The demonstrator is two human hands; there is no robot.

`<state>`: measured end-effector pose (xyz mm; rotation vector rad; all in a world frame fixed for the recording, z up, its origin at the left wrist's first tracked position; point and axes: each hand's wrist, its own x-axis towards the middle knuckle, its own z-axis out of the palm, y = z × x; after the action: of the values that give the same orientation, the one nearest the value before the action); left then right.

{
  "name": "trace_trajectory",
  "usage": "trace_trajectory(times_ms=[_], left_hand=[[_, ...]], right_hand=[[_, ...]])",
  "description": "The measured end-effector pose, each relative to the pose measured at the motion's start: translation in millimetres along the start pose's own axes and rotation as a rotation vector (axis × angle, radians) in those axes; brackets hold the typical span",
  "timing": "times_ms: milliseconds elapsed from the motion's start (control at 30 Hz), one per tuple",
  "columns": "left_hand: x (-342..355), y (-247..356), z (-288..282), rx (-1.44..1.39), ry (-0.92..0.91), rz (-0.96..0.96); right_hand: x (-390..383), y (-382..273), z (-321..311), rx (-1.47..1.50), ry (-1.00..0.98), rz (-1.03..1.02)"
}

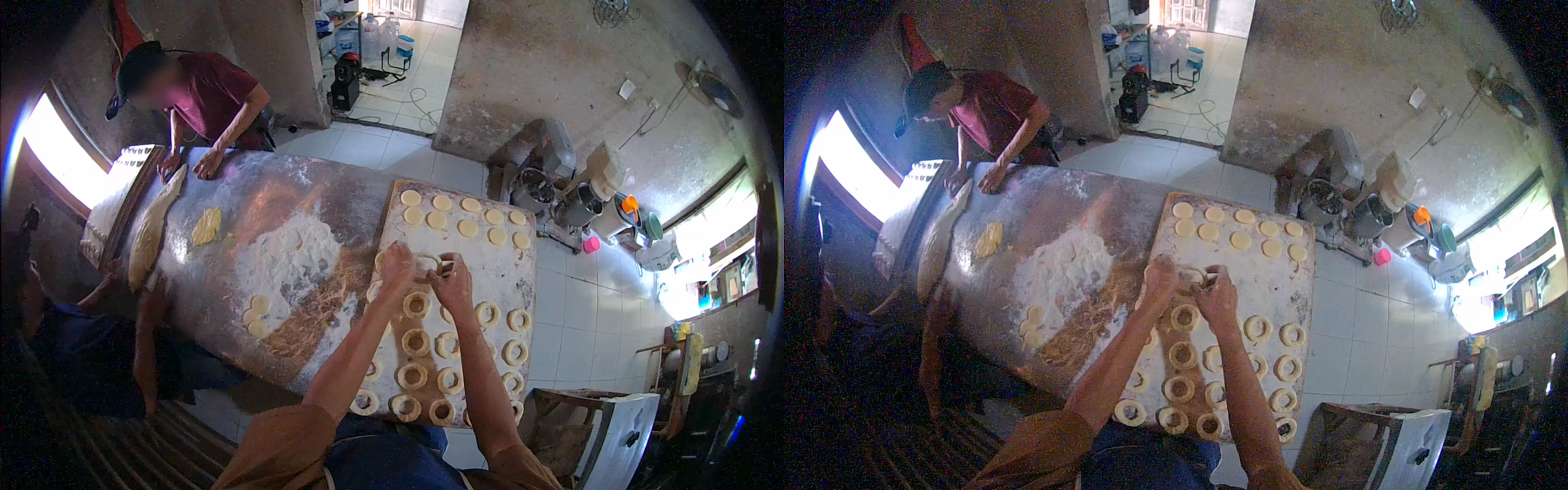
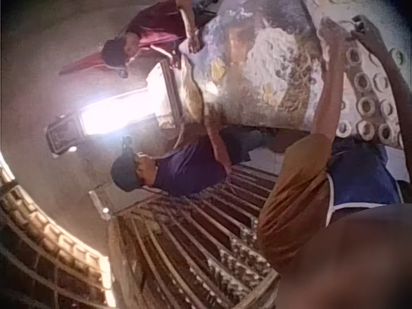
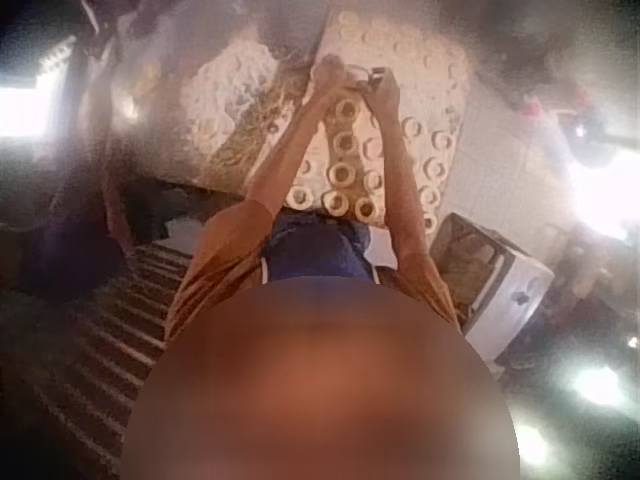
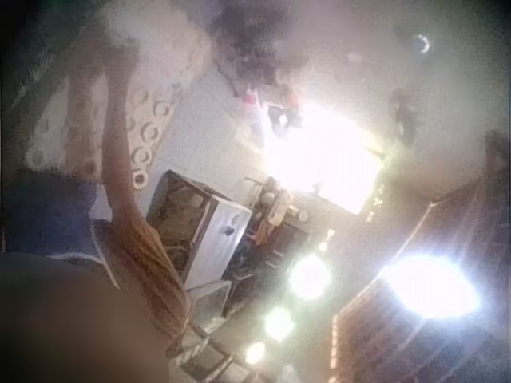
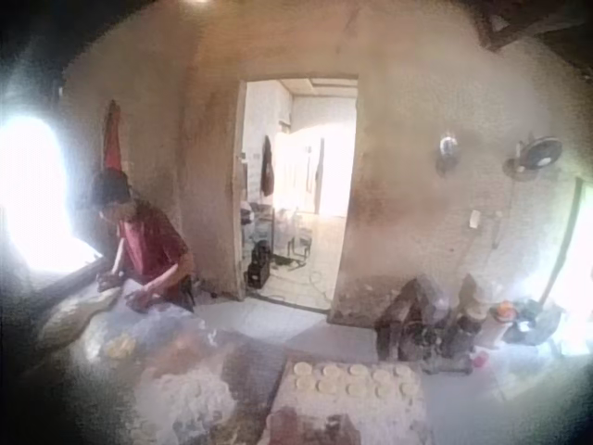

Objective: The person shapes circular dough pieces into ring shapes by hand and places them on a wooden board. Two coworkers roll and cut dough nearby. The person moves the completed board to a rack.

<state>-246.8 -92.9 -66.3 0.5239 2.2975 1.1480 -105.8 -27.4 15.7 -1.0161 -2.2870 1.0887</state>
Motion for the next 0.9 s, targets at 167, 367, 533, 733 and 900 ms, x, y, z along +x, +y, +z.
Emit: trace_trajectory(times_ms=[167, 367, 533, 733, 900], left_hand=[[-55, -36, -35, 0.176, 0.536, 0.294], [-142, -121, -135, 0.45, 0.618, 0.187], [-150, -183, -227, 0.662, 0.73, -0.091], [-122, -201, -271, 0.316, 0.287, 0.056], [-141, -166, -277, -0.255, 0.18, 0.161]], right_hand=[[-21, 56, 13, -0.382, -0.055, -0.077], [-19, 45, 24, -0.443, -0.082, -0.49], [-49, -21, 49, -0.254, 0.071, -0.245], [-110, -90, 179, 0.118, -0.233, -0.402], [-120, -145, 228, 0.32, -0.397, -0.143]])
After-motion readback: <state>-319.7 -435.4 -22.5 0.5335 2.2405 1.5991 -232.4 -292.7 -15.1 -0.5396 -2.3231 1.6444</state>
